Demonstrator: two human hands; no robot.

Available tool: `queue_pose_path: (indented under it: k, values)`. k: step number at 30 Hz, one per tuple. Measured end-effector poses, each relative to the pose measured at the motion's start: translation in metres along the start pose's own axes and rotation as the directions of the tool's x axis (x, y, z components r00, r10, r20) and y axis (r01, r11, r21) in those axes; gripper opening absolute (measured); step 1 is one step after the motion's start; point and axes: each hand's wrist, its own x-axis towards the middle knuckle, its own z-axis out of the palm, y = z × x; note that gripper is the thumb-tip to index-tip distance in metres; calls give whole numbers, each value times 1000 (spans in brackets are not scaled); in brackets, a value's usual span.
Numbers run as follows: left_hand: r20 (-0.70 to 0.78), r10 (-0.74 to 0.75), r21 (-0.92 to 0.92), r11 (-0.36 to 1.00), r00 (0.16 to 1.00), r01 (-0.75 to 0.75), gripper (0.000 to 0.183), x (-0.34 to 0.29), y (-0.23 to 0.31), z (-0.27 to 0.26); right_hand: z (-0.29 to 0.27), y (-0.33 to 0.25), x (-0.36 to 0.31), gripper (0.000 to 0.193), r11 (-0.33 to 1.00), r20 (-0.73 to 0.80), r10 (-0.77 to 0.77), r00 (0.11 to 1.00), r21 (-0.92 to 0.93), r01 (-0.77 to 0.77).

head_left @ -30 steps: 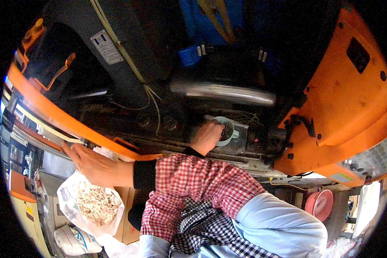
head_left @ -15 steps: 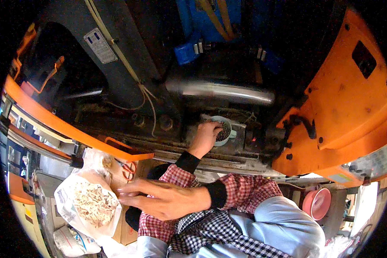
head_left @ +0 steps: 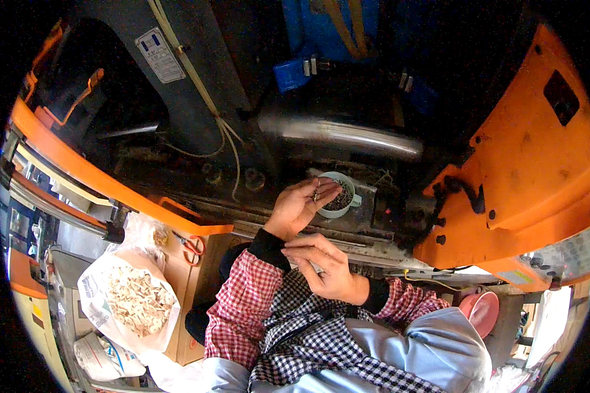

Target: The person sits on the floor and repeatedly picks up small white plastic components from a bag, inserts them into a machine, and then removes the assembled parts. The person handles the components one by one, placing them into a collection bag after processing.

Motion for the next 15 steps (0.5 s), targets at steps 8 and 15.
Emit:
queue_pose_path:
  k: [8,15]
  values:
    - [30,-14,70,997,999,12,34,-10,9,13,-2,4,0,17,999,-56,-5,998,-49,2]
    - [-41,-6,92,996,999,10,32,-23,12,3,-19,20,15,12,967,-252,83,964,-215,-139]
